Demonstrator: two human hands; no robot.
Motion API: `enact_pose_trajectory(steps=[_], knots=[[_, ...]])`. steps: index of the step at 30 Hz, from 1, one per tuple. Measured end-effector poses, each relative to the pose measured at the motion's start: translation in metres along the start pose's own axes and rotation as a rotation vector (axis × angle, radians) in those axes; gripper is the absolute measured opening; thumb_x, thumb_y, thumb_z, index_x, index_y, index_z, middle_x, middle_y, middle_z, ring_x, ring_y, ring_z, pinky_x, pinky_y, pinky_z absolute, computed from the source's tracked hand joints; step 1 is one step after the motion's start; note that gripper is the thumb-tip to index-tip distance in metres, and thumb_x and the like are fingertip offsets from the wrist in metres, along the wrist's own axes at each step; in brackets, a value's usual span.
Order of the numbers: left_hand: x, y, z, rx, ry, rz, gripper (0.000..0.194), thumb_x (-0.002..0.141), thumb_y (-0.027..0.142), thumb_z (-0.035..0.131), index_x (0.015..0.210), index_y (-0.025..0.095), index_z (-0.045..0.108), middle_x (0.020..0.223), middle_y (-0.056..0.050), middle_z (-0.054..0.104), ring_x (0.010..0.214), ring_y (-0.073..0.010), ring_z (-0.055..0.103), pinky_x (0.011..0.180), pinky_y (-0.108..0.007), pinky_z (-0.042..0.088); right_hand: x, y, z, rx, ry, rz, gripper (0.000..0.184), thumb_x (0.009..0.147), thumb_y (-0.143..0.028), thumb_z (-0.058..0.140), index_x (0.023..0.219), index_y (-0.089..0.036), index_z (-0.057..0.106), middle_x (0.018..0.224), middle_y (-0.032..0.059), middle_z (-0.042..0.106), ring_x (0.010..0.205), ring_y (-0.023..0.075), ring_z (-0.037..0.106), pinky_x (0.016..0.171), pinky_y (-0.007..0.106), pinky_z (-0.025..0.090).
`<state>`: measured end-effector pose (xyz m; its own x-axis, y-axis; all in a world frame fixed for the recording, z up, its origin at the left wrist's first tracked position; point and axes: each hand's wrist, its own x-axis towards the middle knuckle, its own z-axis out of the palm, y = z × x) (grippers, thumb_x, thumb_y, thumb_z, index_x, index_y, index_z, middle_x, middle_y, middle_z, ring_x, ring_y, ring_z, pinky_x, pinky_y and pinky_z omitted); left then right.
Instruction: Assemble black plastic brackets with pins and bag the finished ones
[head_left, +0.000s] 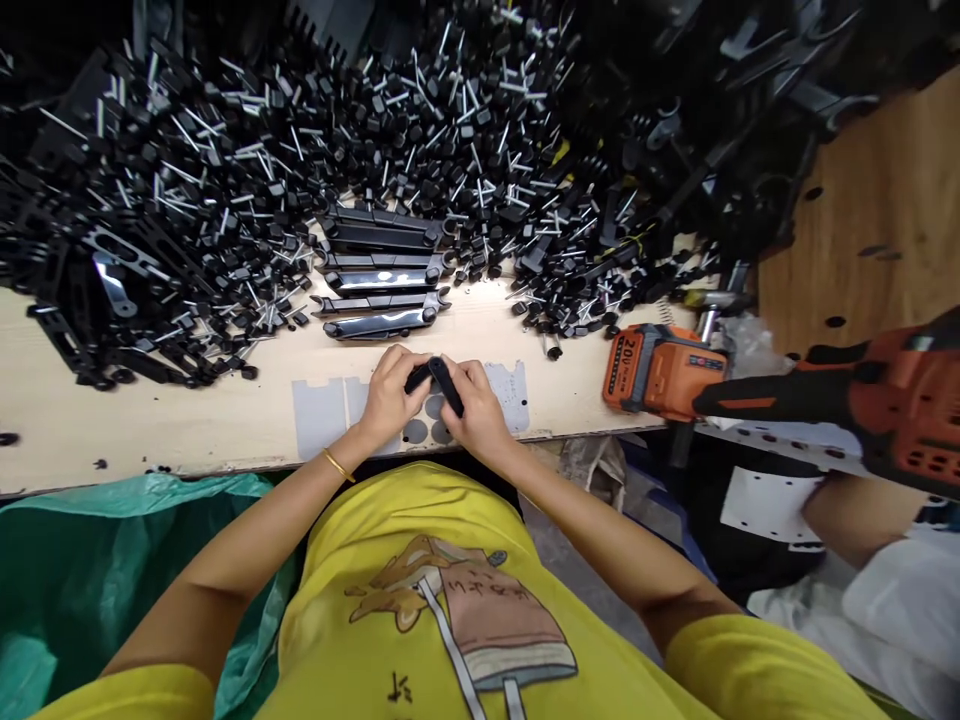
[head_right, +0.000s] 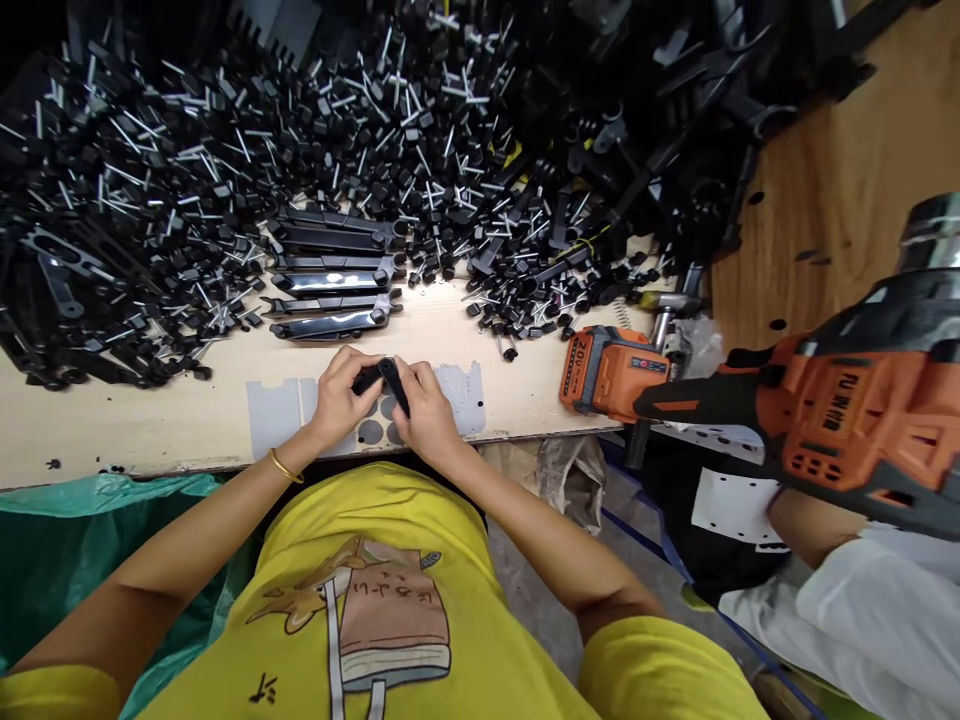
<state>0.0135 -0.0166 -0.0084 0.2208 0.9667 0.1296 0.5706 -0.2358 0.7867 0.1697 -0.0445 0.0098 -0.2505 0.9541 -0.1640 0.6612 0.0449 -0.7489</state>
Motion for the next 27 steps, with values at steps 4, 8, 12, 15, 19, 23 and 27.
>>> enact_pose_trajectory(steps=[4, 8, 12, 15, 19, 23, 27], knots=[[0.0, 0.0, 0.0, 0.043, -0.001, 0.013, 0.018, 0.082, 0.016, 0.054, 0.099, 0.019, 0.057, 0.084, -0.002, 0.053, 0.081, -0.0176, 0.055, 0.071, -0.03, 0.048, 0.005, -0.001, -0.011, 0.045, -0.063, -0.034, 0.058, 0.081, -0.02, 0.05, 0.138, -0.019, 0.04, 0.105, 0.0093, 0.049, 0.098, 0.0211, 0.054, 0.087, 0.036, 0.051], [-0.009, 0.001, -0.006, 0.163, 0.038, 0.038, 0.031, 0.084, 0.014, 0.052, 0.114, 0.018, 0.05, 0.088, -0.005, 0.054, 0.085, -0.0199, 0.055, 0.075, -0.034, 0.05, 0.04, 0.023, -0.077, -0.018, -0.053, -0.051, 0.038, 0.089, -0.034, 0.046, 0.121, -0.018, 0.056, 0.096, 0.008, 0.057, 0.083, 0.0186, 0.057, 0.077, 0.036, 0.052], [-0.026, 0.011, -0.017, 0.437, 0.081, 0.12, 0.055, 0.081, 0.005, 0.048, 0.133, 0.019, 0.04, 0.112, -0.016, 0.054, 0.107, -0.0284, 0.051, 0.09, -0.047, 0.045, 0.113, 0.066, -0.16, -0.422, 0.477, 0.142, 0.033, 0.087, -0.027, 0.046, 0.115, -0.014, 0.056, 0.101, 0.0132, 0.06, 0.099, 0.0266, 0.054, 0.092, 0.05, 0.042], [-0.023, 0.023, -0.019, 0.481, -0.19, 0.34, 0.058, 0.078, -0.001, 0.047, 0.13, 0.025, 0.045, 0.13, -0.012, 0.05, 0.124, -0.0281, 0.044, 0.105, -0.05, 0.033, 0.17, 0.085, -0.19, -0.551, 0.531, 0.312, 0.037, 0.085, -0.02, 0.048, 0.12, -0.008, 0.051, 0.114, 0.0196, 0.057, 0.111, 0.03, 0.05, 0.093, 0.05, 0.04], [0.001, 0.032, -0.017, 0.488, -0.402, 0.474, 0.029, 0.08, 0.0, 0.048, 0.1, 0.019, 0.058, 0.102, -0.009, 0.064, 0.105, -0.0234, 0.056, 0.103, -0.044, 0.037, 0.21, 0.083, -0.2, -0.699, 0.394, 0.351, 0.041, 0.087, -0.027, 0.048, 0.118, 0.001, 0.048, 0.117, 0.0239, 0.053, 0.117, 0.0302, 0.047, 0.094, 0.049, 0.038], [0.018, 0.033, -0.026, 0.572, -0.387, 0.429, 0.017, 0.081, 0.002, 0.049, 0.088, 0.016, 0.056, 0.089, -0.008, 0.063, 0.086, -0.0218, 0.058, 0.086, -0.036, 0.046, 0.207, 0.08, -0.21, -0.718, 0.426, 0.193, 0.058, 0.083, -0.047, 0.047, 0.112, 0.004, 0.049, 0.121, 0.022, 0.045, 0.12, 0.0319, 0.042, 0.094, 0.045, 0.038], [0.018, 0.03, -0.042, 0.599, -0.347, 0.323, 0.016, 0.08, 0.008, 0.056, 0.096, 0.014, 0.056, 0.095, -0.011, 0.064, 0.089, -0.0246, 0.06, 0.079, -0.036, 0.048, 0.172, 0.082, -0.217, -0.486, 0.558, 0.006, 0.054, 0.07, -0.037, 0.069, 0.113, -0.014, 0.044, 0.118, 0.0163, 0.049, 0.111, 0.0292, 0.049, 0.091, 0.047, 0.044]])
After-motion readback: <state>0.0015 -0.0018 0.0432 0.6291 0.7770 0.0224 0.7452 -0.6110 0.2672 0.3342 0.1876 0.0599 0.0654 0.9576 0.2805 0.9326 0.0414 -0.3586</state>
